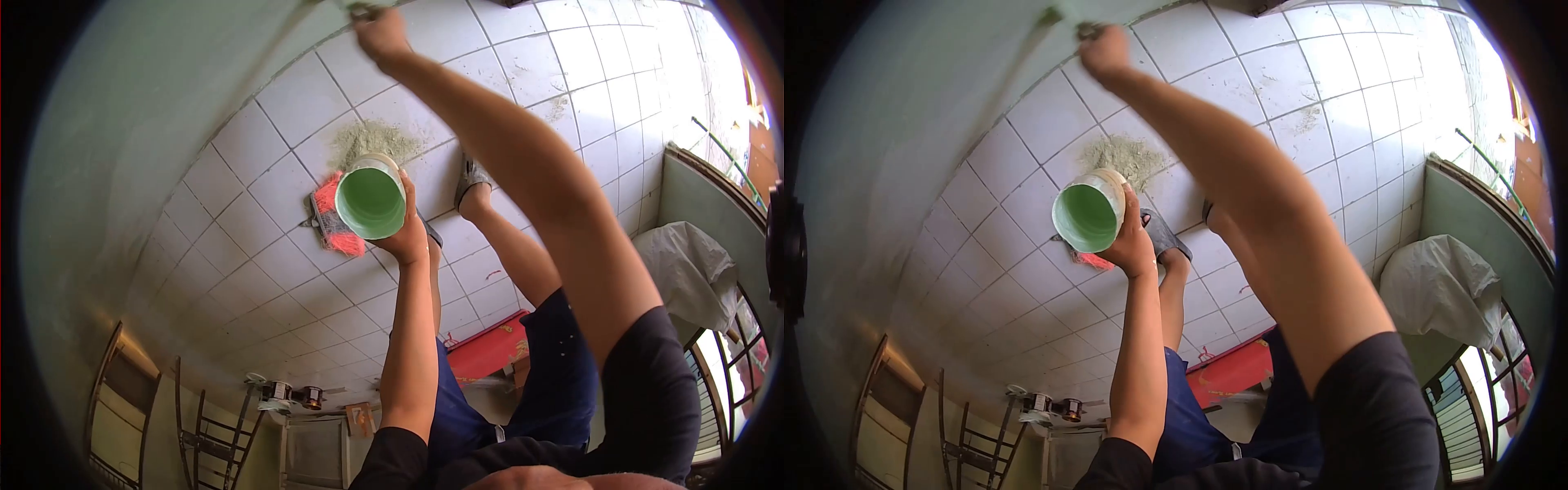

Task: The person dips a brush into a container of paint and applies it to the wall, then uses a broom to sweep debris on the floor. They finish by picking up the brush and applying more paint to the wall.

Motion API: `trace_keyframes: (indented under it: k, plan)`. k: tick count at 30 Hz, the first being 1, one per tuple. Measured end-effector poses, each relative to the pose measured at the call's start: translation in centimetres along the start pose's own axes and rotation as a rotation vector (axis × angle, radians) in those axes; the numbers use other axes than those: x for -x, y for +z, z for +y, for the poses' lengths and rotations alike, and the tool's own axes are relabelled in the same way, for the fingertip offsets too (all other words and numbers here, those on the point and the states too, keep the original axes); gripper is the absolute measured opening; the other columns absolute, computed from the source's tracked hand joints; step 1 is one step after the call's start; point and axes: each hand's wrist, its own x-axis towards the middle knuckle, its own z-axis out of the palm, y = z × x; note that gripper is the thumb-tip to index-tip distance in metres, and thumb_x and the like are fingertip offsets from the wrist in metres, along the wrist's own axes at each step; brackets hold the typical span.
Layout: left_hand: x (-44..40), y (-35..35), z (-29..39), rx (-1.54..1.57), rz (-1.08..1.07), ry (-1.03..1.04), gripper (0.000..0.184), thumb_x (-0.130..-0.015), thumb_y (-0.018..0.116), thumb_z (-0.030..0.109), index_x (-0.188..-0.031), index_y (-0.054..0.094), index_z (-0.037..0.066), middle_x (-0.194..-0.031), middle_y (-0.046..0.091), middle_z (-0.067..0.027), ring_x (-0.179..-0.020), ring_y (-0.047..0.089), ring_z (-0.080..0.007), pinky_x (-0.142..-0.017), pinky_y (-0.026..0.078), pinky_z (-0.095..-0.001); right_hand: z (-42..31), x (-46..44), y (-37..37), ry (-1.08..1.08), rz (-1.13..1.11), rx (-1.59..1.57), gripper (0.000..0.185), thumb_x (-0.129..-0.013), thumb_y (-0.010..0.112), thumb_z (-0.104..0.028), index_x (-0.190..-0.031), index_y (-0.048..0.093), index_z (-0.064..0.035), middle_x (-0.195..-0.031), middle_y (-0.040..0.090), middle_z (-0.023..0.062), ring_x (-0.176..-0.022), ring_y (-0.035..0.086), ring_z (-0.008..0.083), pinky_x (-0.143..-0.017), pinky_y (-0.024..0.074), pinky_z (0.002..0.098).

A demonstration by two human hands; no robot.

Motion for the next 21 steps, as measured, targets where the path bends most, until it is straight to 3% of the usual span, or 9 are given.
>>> trace_keyframes:
  k: [1, 4, 5, 8, 12, 14, 16, 17, 21]
  plan:
    - [0.2, -0.4, -0.4, 0.009, 0.007, -0.005, 0.067, -0.088, 0.084, 0.013, -0.143, 0.048, -0.001, -0.143, 0.059, -0.017, -0.127, 0.061, -0.0286, -0.108, 0.05, -0.0429, 1.3, -1.8, -1.1, 0.025, 0.123, 0.012, 0.023, -0.089, 0.061, -0.001, -0.105, 0.076, 0.002, -0.097, 0.077, 0.0205, -0.089, 0.073, 0.0267, -0.084, 0.0552, 0.0376]
    - [0.8, -1.0, -0.6, 0.081, 0.003, -0.046, 0.07, -0.086, 0.086, 0.012, -0.144, 0.048, -0.001, -0.143, 0.059, -0.0165, -0.127, 0.061, -0.0296, -0.108, 0.05, -0.0435, -1.6, -4.5, -5.3, 0.293, 0.574, -0.394, 0.036, -0.1, 0.056, -0.005, -0.133, 0.067, 0.0041, -0.083, 0.072, 0.0082, -0.064, 0.056, 0.0116, -0.054, 0.0419, 0.0288]
    - [0.9, -1.1, -0.6, 0.055, 0.014, -0.029, 0.072, -0.085, 0.087, 0.012, -0.145, 0.048, -0.001, -0.143, 0.059, -0.0163, -0.127, 0.061, -0.03, -0.108, 0.049, -0.0434, -3.5, -3.9, -4.8, 0.246, 0.55, -0.217, 0.021, -0.098, 0.062, -0.012, -0.109, 0.069, 0.0042, -0.077, 0.07, 0.0118, -0.064, 0.058, 0.0157, -0.058, 0.0458, 0.0344]
    - [0.3, -1.1, 0.3, 0.043, 0.039, -0.036, 0.076, -0.084, 0.087, 0.012, -0.146, 0.046, -0.001, -0.144, 0.058, -0.0164, -0.128, 0.06, -0.0305, -0.109, 0.049, -0.0433, -4.7, 0.6, 3.0, 0.133, 0.268, 0.035, 0.028, -0.096, 0.065, -0.016, -0.075, 0.067, 0.0034, -0.067, 0.066, 0.0173, -0.06, 0.058, 0.022, -0.061, 0.0482, 0.0434]
    - [-0.3, -1.4, -0.1, 0.059, 0.04, 0.0, 0.079, -0.084, 0.088, 0.012, -0.148, 0.045, -0.002, -0.147, 0.056, -0.017, -0.13, 0.059, -0.0299, -0.111, 0.048, -0.0431, -6.0, 8.1, 8.3, 0.147, -0.345, 0.025, 0.035, -0.096, 0.073, -0.03, -0.113, 0.078, -0.0003, -0.097, 0.077, 0.02, -0.089, 0.072, 0.0228, -0.087, 0.056, 0.0361]
    - [0.2, -1.3, 0.2, 0.059, 0.077, -0.001, 0.08, -0.084, 0.088, 0.012, -0.149, 0.044, -0.002, -0.149, 0.055, -0.0174, -0.131, 0.058, -0.0298, -0.112, 0.047, -0.043, -7.3, 7.2, 6.1, 0.153, -0.371, 0.062, 0.028, -0.09, 0.071, -0.014, -0.114, 0.078, -0.0022, -0.106, 0.077, 0.0251, -0.103, 0.075, 0.0321, -0.093, 0.056, 0.0417]
    - [0.3, -1.6, 0.6, 0.066, 0.076, -0.033, 0.077, -0.084, 0.088, 0.011, -0.147, 0.045, -0.003, -0.146, 0.057, -0.0169, -0.129, 0.059, -0.0298, -0.11, 0.048, -0.0429, -7.8, 3.2, 2.0, 0.166, -0.25, 0.032, 0.028, -0.091, 0.065, -0.002, -0.114, 0.079, -0.0046, -0.089, 0.076, 0.013, -0.067, 0.067, 0.0168, -0.06, 0.0549, 0.033]
    - [0.2, -1.7, 0.3, 0.037, 0.076, 0.048, 0.074, -0.083, 0.088, 0.009, -0.144, 0.047, -0.002, -0.143, 0.059, -0.0161, -0.126, 0.061, -0.0294, -0.109, 0.05, -0.043, -6.9, 0.8, -0.3, 0.13, -0.259, 0.066, 0.026, -0.096, 0.073, -0.016, -0.118, 0.077, -0.0041, -0.085, 0.075, 0.0091, -0.068, 0.064, 0.0108, -0.058, 0.0502, 0.0289]
    - [1.0, -2.3, -0.5, 0.087, 0.129, 0.04, 0.072, -0.082, 0.089, 0.009, -0.141, 0.05, -0.001, -0.14, 0.061, -0.0152, -0.123, 0.062, -0.0286, -0.107, 0.051, -0.0428, -5.3, -3.2, -6.9, 0.11, 0.249, 0.179, 0.04, -0.097, 0.057, -0.003, -0.135, 0.067, 0.0032, -0.069, 0.062, 0.0032, -0.055, 0.051, 0.0106, -0.048, 0.0365, 0.0292]
